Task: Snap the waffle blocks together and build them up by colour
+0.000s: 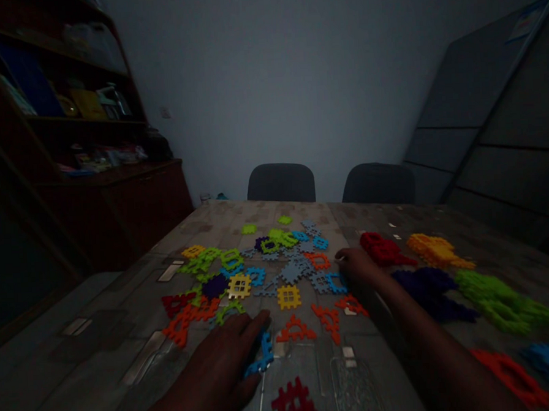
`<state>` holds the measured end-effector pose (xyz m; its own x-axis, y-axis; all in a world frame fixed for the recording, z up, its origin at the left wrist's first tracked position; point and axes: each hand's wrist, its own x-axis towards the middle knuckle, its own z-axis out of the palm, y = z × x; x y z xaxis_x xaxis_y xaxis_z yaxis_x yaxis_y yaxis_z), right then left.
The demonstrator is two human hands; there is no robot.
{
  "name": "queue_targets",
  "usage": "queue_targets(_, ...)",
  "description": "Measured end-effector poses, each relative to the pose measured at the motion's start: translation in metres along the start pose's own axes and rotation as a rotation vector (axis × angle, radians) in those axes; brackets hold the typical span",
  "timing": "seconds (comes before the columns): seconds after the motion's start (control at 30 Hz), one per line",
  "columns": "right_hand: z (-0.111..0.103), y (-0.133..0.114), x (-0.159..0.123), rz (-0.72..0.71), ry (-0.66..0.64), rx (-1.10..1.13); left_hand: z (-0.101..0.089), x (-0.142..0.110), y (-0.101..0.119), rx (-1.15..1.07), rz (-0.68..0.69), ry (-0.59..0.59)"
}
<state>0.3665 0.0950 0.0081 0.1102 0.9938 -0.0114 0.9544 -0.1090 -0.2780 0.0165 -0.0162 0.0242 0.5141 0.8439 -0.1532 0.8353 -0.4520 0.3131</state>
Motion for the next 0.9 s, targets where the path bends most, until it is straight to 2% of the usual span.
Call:
queue_targets(0.13,-0.005,-0.001,-0.012,-0.106,-0.178,0.014,0.006,0.001,-0.005,-0.041,0.016,0.028)
queue_targets(0.23,-0.008,0.002,-0.025,-0.178,-0.240,-0.004,0.008,0.002,-0.007,-0.056,0.020,0.037)
queue_targets(0.37,-0.002,-0.002,-0.034,-0.208,-0.210,-0.029,0.006,0.003,-0.005,-0.044,0.039,0.018)
queue_targets(0.6,-0.005,-0.010,-0.050,-0.131,-0.096,0.089,0.001,0.003,-0.003,-0.028,0.016,0.015)
queue_targets(0.73,-0.008,-0.027,-0.073,-0.139,-0.078,0.226,-0.006,0.002,0.000,-0.049,0.007,-0.017)
queue_targets(0.9,0.008,-0.054,-0.115,-0.181,-0.146,0.376,-0.013,-0.003,-0.007,-0.108,-0.006,-0.018)
